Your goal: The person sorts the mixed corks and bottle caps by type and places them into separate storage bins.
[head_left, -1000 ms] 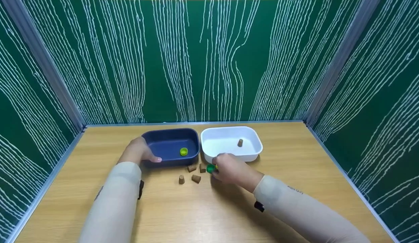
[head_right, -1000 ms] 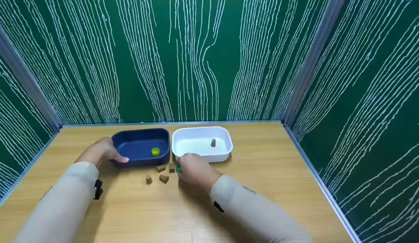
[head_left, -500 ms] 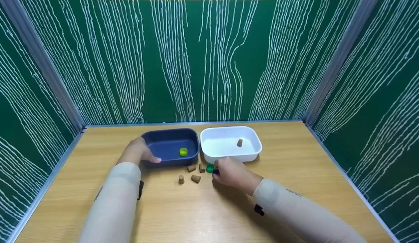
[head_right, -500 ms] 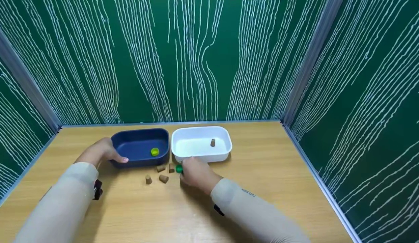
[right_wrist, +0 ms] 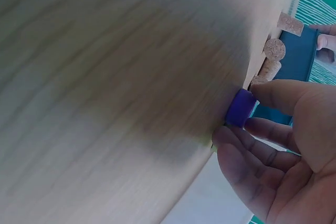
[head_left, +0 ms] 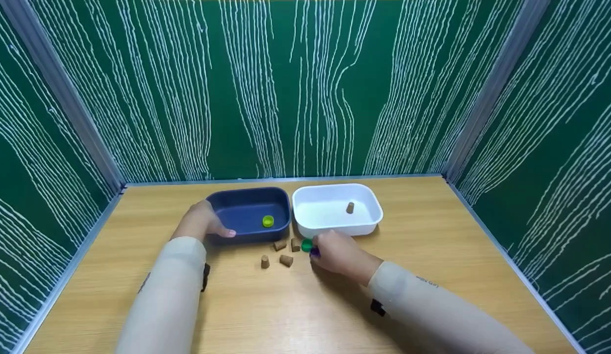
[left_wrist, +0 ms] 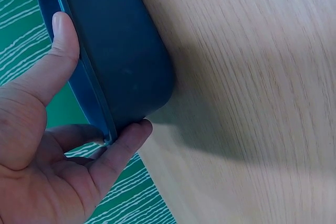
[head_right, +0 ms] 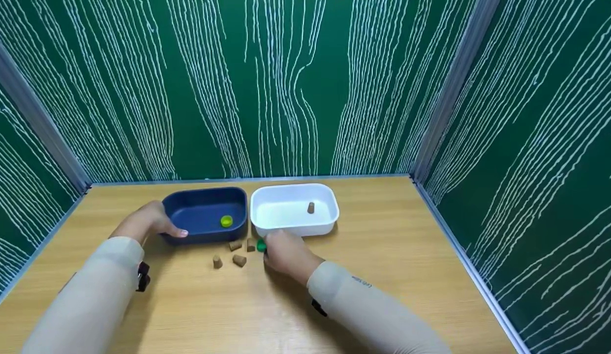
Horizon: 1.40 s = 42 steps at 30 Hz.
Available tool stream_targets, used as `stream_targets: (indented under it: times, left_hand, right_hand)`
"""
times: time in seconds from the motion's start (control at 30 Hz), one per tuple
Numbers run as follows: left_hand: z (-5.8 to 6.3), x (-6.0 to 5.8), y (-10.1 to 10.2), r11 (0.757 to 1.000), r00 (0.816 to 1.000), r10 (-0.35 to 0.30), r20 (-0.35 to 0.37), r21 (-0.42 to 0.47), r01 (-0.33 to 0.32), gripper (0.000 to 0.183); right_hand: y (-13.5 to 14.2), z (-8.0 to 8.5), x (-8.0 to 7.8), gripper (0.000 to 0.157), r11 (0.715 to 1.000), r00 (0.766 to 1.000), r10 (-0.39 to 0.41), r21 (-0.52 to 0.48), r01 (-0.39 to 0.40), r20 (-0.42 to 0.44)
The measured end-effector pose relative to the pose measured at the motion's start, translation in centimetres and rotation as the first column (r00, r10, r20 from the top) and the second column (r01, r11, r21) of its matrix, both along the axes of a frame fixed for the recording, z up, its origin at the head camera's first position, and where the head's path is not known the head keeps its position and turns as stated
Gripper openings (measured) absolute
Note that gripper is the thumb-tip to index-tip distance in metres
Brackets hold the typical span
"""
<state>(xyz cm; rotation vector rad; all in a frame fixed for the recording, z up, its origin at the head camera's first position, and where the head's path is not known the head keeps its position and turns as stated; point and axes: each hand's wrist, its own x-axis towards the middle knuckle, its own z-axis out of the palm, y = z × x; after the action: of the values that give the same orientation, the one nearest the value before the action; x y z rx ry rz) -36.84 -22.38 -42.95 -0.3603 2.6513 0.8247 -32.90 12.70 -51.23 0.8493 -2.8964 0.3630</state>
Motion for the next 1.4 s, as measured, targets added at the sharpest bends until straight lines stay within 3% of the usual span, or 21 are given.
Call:
stream_targets:
  times: [0.23, 0.5, 0.7, 1.03, 1.4]
  left_hand:
    - [-0.6, -0.3, -0.1, 1.000, 1.000, 0.002, -0.013, -0.004, -0.002, 0.122]
    - [-0.7, -0.5, -0.1, 1.000, 1.000, -0.016, -0.018, -0.007, 0.016, 0.121]
    - [-0.9, -0.6, -0.1, 1.000, 1.000, -0.009, -0.016, -0.005, 0.008, 0.120]
    - [0.2, 0.1, 0.0, 1.000, 1.000, -0.013, 0.008, -0.012, 0.013, 0.125]
    - [-1.1, -0.7, -0.1, 1.000, 1.000, 0.001, -0.010, -0.025, -0.002, 0.122]
  right_hand:
    - [-0.5, 0.2, 0.0, 0.020, 0.997, 0.995, -0.068, 0.030, 0.066, 0.078]
    - [-0.7, 0.0, -0.1, 0.024, 0.994, 0.990, -0.110, 0.023, 0.109, 0.089]
    - [-0.5, -0.2, -0.3, 0.021, 0.997, 0.995, -0.078, 0.009, 0.078, 0.057]
    - [-0.2, -0.2, -0.1, 0.025, 1.000, 1.000, 0.012, -0.007, -0.012, -0.010]
    - [-0.4, -0.2, 0.0, 0.025, 1.000, 0.999, -0.010, 0.000, 0.010, 0.037]
